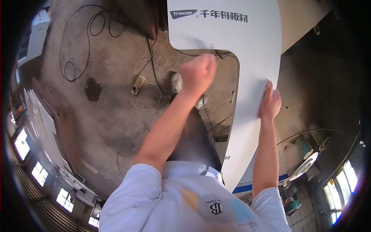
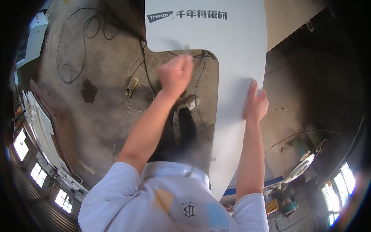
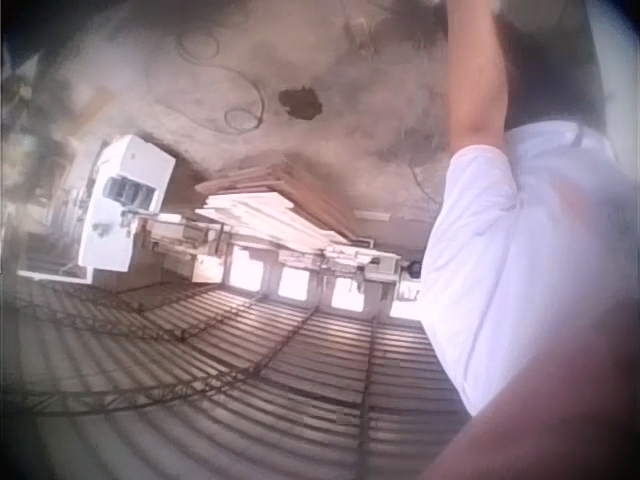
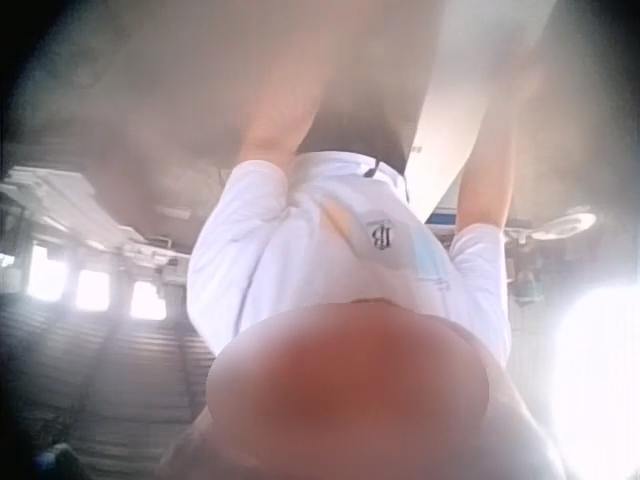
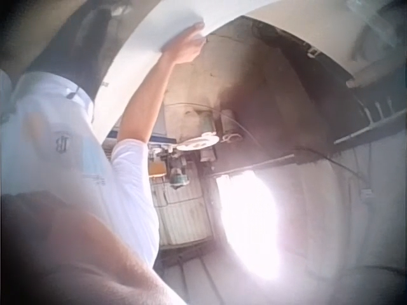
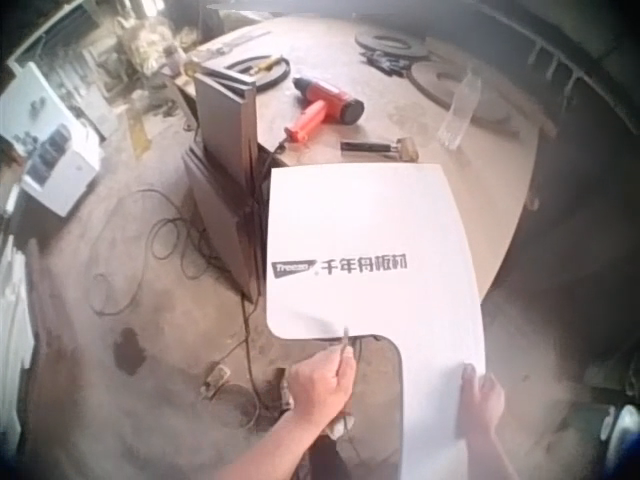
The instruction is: The person prepares a large white furniture panel by applying and trimming edge banding. They use a utility knife to trim excess material along the curved edge of the panel, followed by a heat gun and a small roller to secure the edge.
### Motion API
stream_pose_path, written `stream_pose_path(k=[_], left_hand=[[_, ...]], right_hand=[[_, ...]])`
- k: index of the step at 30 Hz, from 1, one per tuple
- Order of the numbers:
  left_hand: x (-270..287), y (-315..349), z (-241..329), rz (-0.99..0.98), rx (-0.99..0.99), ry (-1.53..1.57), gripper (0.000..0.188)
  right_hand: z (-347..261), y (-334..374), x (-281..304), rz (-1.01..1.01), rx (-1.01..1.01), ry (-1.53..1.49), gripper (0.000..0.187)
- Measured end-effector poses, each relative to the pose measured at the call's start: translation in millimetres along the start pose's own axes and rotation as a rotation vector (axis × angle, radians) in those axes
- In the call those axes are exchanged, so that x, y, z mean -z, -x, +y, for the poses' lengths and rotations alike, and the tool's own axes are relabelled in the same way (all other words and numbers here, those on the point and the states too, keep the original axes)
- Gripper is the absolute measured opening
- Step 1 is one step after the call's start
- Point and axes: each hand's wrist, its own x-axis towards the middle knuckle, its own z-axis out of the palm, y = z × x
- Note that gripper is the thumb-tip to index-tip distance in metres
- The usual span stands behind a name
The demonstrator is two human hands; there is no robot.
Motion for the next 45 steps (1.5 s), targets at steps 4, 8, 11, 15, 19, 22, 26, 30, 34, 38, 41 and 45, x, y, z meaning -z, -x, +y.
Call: stream_pose_path(k=[4,8,11,15,19,22,26,30,34,38,41,45], left_hand=[[-20.8,-9.2,6.9,-0.024,-0.077,-0.064,0.03],[25.5,-10.2,-26.7,0.056,0.008,-0.087,0.028],[68.4,-2.6,-82.3,0.11,0.49,-0.006,0.028],[91.4,-4.3,-91.5,0.092,0.406,-0.096,0.027],[41.0,2.7,-30.4,-0.01,0.01,-0.067,0.021],[3.0,-2.3,0.2,-0.013,-0.083,-0.013,0.023],[-8.6,-5.4,-9.1,-0.048,-0.123,-0.061,0.028],[40.0,-9.1,-46.0,0.106,-0.033,-0.132,0.028],[91.3,-6.1,-93.2,0.202,0.585,0.149,0.033],[75.1,-3.1,-74.9,0.072,0.628,0.323,0.035],[45.3,-9.5,-23.2,0.068,0.578,0.336,0.042],[11.0,9.1,-16.2,0.087,0.51,0.416,0.044]], right_hand=[[-5.0,5.7,0.1,-0.045,0.009,-0.003,0.083],[1.3,5.1,2.8,-0.026,0.013,-0.042,0.081],[-1.5,3.1,0.4,-0.013,0.022,-0.017,0.079],[-6.8,0.1,-1.9,0.052,0.059,-0.012,0.085],[-6.5,7.3,5.4,-0.01,0.018,-0.009,0.079],[-5.7,5.2,1.1,-0.033,0.006,-0.011,0.08],[-0.3,2.6,-0.5,-0.02,0.015,-0.017,0.081],[0.7,6.3,0.8,0.021,0.035,-0.03,0.084],[-1.1,5.3,-3.0,0.032,0.05,-0.02,0.083],[-4.0,6.6,0.2,0.03,0.063,-0.037,0.083],[2.5,0.3,-0.7,-0.021,0.024,0.0,0.08],[4.0,0.0,-0.4,0.003,0.031,-0.015,0.078]])
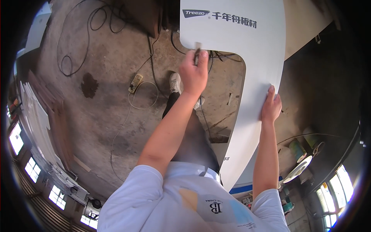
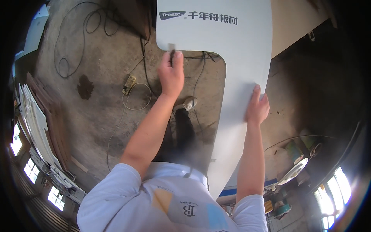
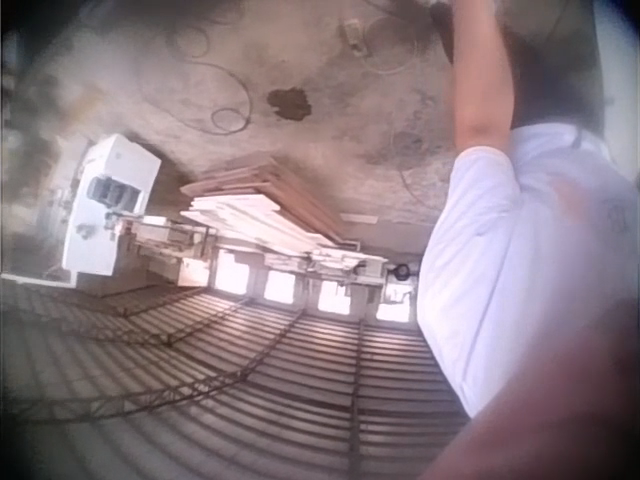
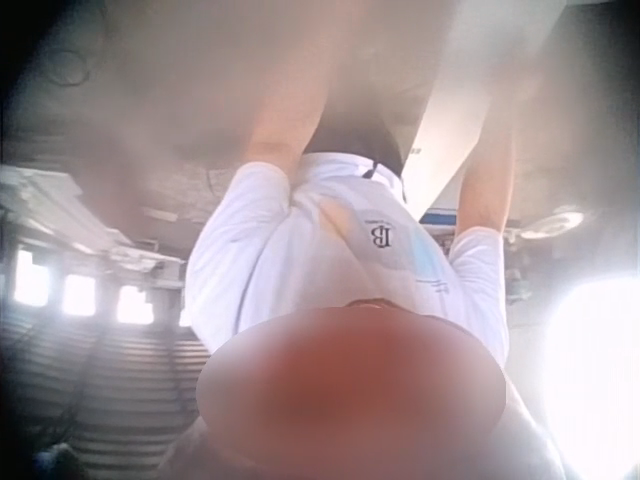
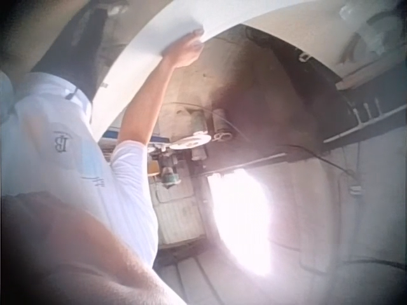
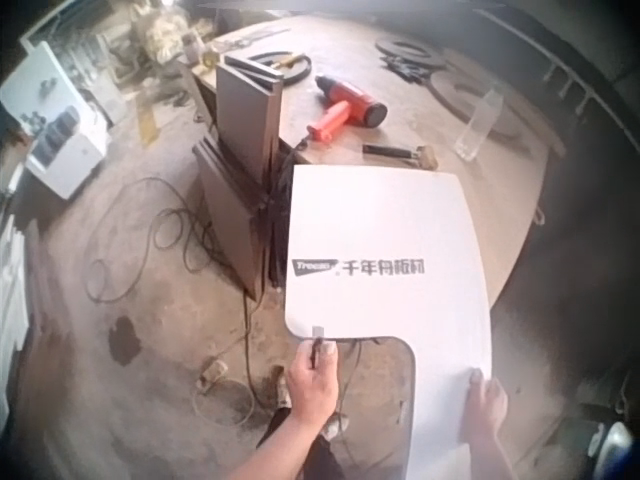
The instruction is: The person prepares a large white furniture panel by applying and trimming edge banding. They use a utility knife to trim excess material along the curved edge of the panel, followed by a heat gun and a small roller to secure the edge.
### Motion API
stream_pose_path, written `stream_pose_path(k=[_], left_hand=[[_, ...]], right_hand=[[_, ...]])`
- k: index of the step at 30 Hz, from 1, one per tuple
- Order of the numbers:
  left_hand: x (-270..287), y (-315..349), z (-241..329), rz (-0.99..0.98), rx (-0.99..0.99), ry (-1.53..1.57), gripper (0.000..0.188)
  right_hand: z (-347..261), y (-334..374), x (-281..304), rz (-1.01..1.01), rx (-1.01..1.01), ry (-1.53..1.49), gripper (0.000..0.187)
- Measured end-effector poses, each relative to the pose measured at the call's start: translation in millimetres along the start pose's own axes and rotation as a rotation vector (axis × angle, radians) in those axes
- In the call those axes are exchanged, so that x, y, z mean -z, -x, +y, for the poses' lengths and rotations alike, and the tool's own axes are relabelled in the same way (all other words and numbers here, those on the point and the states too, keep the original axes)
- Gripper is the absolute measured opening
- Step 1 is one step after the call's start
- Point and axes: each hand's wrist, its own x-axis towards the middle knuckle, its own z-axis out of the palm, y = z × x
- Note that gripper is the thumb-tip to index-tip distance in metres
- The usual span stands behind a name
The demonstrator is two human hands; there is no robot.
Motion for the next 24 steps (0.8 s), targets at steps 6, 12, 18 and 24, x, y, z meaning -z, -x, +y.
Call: stream_pose_path(k=[6,12,18,24], left_hand=[[-7.5,12.4,-1.5,-0.157,-0.357,-0.203,0.025],[-37.9,-2.0,-6.8,-0.183,-0.705,-0.446,0.022],[-4.9,-19.2,-7.8,-0.009,-0.616,-0.535,0.04],[73.0,-40.8,-21.5,0.132,0.084,-0.117,0.038]], right_hand=[[-5.9,4.2,0.1,-0.001,0.015,-0.006,0.077],[-7.7,5.0,0.8,-0.015,-0.006,0.005,0.079],[0.4,1.5,-1.4,0.002,0.025,-0.01,0.081],[-2.2,6.8,-3.2,0.062,0.065,-0.01,0.079]])
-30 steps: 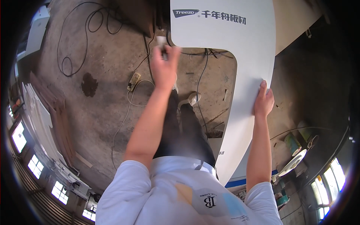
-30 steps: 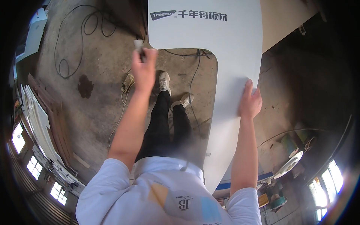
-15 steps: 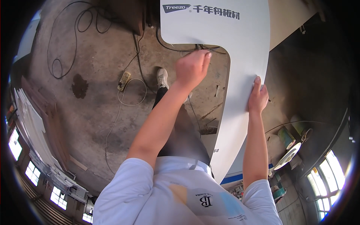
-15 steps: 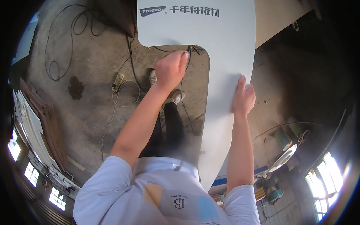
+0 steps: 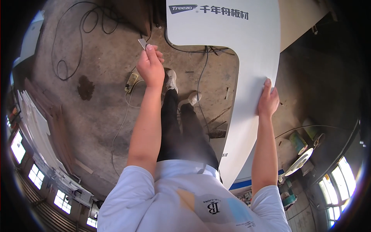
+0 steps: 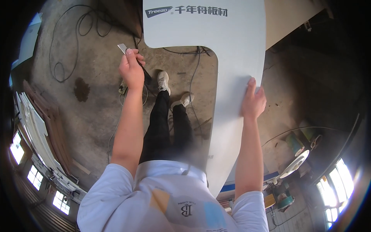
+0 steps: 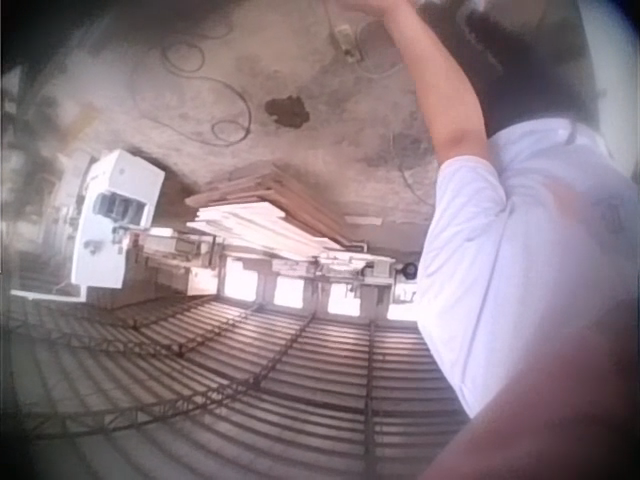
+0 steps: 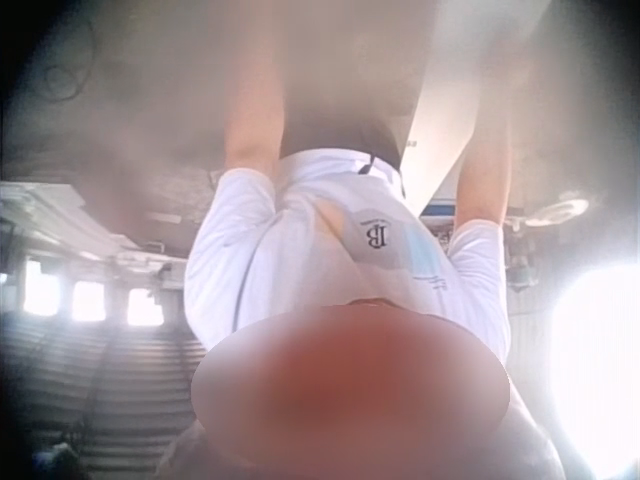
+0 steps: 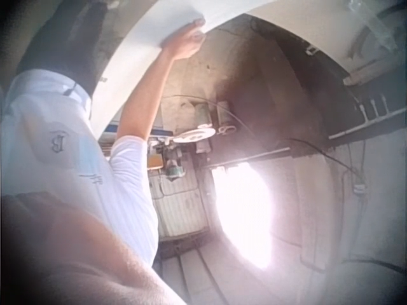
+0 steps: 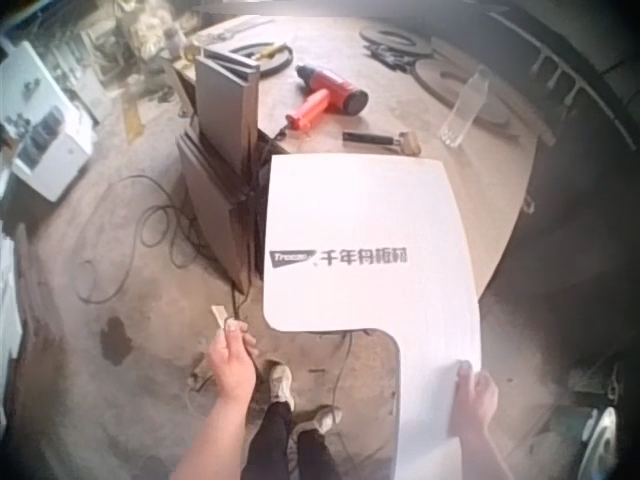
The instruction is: The person prepares a large white furniture panel by applying and trimming edge banding. They use a utility knife to trim excess material along the curved edge of the panel, followed by a heat gun and a small roller to secure the edge.
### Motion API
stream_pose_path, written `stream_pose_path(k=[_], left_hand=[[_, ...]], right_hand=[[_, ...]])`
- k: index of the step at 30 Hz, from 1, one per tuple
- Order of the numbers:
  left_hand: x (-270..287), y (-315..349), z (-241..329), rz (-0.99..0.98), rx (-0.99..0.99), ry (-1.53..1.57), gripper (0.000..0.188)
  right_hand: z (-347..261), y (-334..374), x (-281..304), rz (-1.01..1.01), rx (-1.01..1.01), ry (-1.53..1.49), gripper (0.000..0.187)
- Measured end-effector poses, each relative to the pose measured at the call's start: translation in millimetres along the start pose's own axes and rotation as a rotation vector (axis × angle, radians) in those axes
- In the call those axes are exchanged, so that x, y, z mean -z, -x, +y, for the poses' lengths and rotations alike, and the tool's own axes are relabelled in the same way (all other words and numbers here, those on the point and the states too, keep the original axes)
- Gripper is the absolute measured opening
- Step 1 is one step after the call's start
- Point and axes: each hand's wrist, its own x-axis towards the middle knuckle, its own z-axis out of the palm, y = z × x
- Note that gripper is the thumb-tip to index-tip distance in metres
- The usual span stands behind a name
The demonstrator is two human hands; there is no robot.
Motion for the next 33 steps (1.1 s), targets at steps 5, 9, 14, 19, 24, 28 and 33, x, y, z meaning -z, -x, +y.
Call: stream_pose_path(k=[5,9,14,19,24,28,33], left_hand=[[-17.0,-4.7,15.3,-0.119,-0.073,0.106,0.035],[-34.3,-12.9,25.5,-0.086,-0.229,-0.044,0.036],[-13.8,-62.2,14.4,-0.061,0.262,0.53,0.034],[9.7,0.9,34.0,-0.144,0.203,0.413,0.022],[-17.1,80.7,24.5,-0.237,-0.1,0.224,0.013],[-52.1,82.1,8.1,-0.061,-0.462,0.029,0.018],[-60.2,55.5,-0.5,0.222,-0.471,-0.09,0.023]], right_hand=[[-3.1,-4.7,2.0,-0.08,-0.079,0.018,0.078],[-0.6,-5.3,1.1,-0.072,-0.063,0.013,0.078],[-3.0,-3.5,3.9,-0.071,-0.048,-0.018,0.078],[-12.1,4.4,6.8,-0.059,-0.077,0.008,0.082],[-9.8,-0.7,8.1,-0.098,-0.102,-0.027,0.088],[-8.9,-4.4,10.9,-0.165,-0.121,-0.018,0.092],[-11.2,-1.9,8.6,-0.152,-0.085,-0.049,0.095]])
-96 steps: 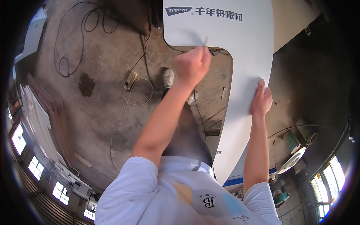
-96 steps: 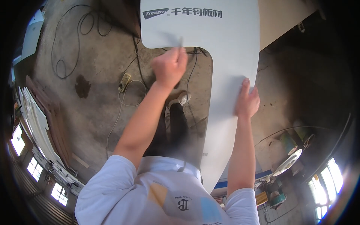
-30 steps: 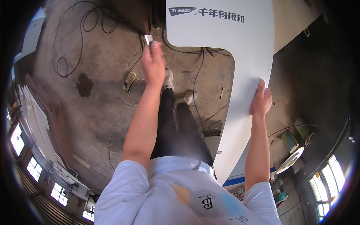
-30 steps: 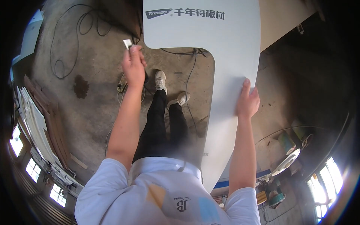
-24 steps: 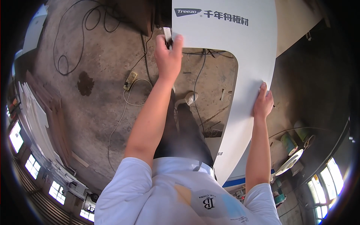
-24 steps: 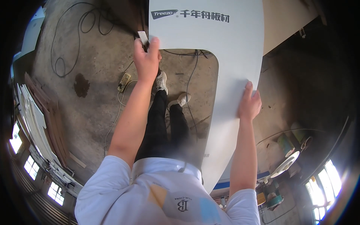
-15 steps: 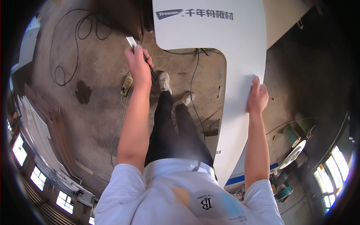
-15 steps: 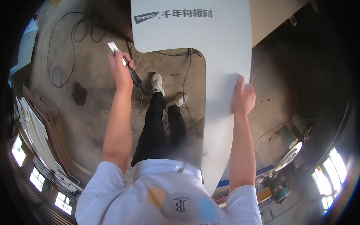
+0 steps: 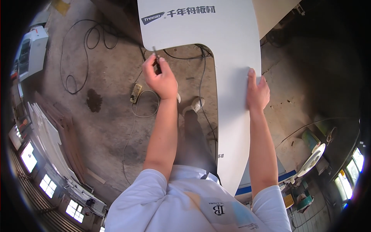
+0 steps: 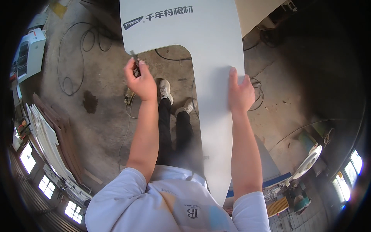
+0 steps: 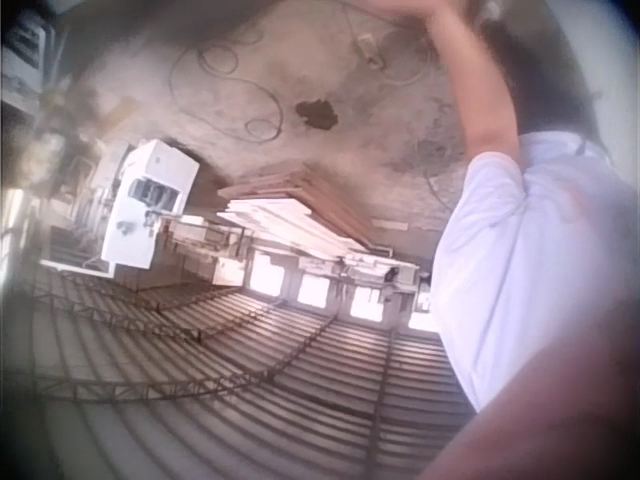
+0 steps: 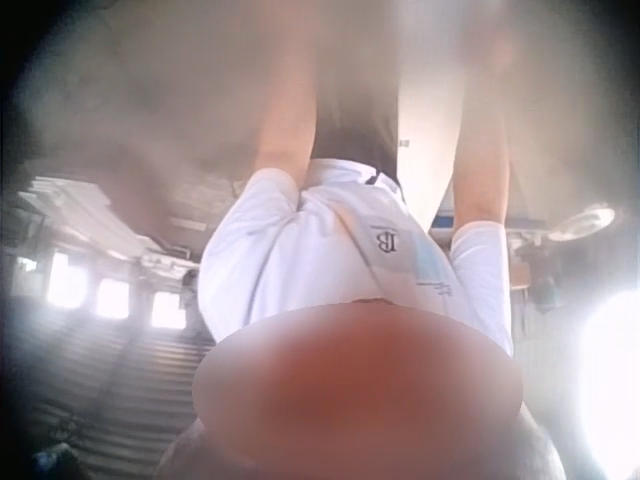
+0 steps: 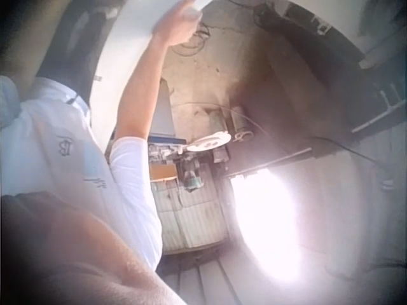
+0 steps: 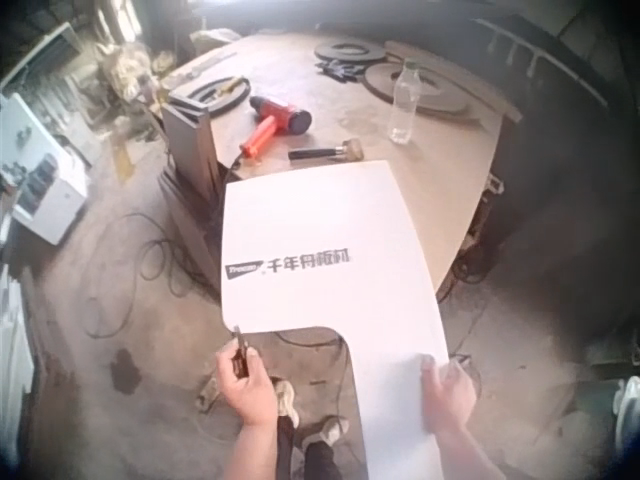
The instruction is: The person prepares a large white furniture panel by applying and trimming edge banding. They use a utility knife to trim excess material along the curved edge of the panel, followed by a heat gun and a small roller to secure the edge.
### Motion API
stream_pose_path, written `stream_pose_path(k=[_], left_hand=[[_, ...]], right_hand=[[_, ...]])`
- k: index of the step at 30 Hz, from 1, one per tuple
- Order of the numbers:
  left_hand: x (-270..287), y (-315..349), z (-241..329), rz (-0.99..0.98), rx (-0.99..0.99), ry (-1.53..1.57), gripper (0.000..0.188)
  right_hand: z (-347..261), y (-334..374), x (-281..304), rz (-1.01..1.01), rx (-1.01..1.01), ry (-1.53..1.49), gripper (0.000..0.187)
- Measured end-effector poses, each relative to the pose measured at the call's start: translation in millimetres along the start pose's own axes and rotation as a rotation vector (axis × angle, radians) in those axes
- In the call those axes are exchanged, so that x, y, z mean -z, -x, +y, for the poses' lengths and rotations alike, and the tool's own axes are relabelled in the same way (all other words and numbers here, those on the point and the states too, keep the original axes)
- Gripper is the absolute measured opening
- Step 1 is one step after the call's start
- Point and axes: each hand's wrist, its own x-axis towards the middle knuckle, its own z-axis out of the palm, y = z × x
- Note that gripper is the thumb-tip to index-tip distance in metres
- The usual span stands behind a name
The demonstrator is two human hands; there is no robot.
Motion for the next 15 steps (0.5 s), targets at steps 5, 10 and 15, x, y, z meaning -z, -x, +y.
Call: stream_pose_path(k=[5,10,15], left_hand=[[0.9,-16.5,0.7,0.139,0.103,-0.061,0.023],[-7.9,-22.8,4.4,0.152,0.013,-0.158,0.022],[-25.2,-18.0,19.8,0.225,0.013,-0.189,0.022]], right_hand=[[6.3,2.0,-1.7,0.079,0.056,-0.026,0.089],[7.5,1.4,2.0,-0.004,0.06,-0.056,0.08],[8.0,1.9,3.1,-0.02,0.083,-0.082,0.076]])
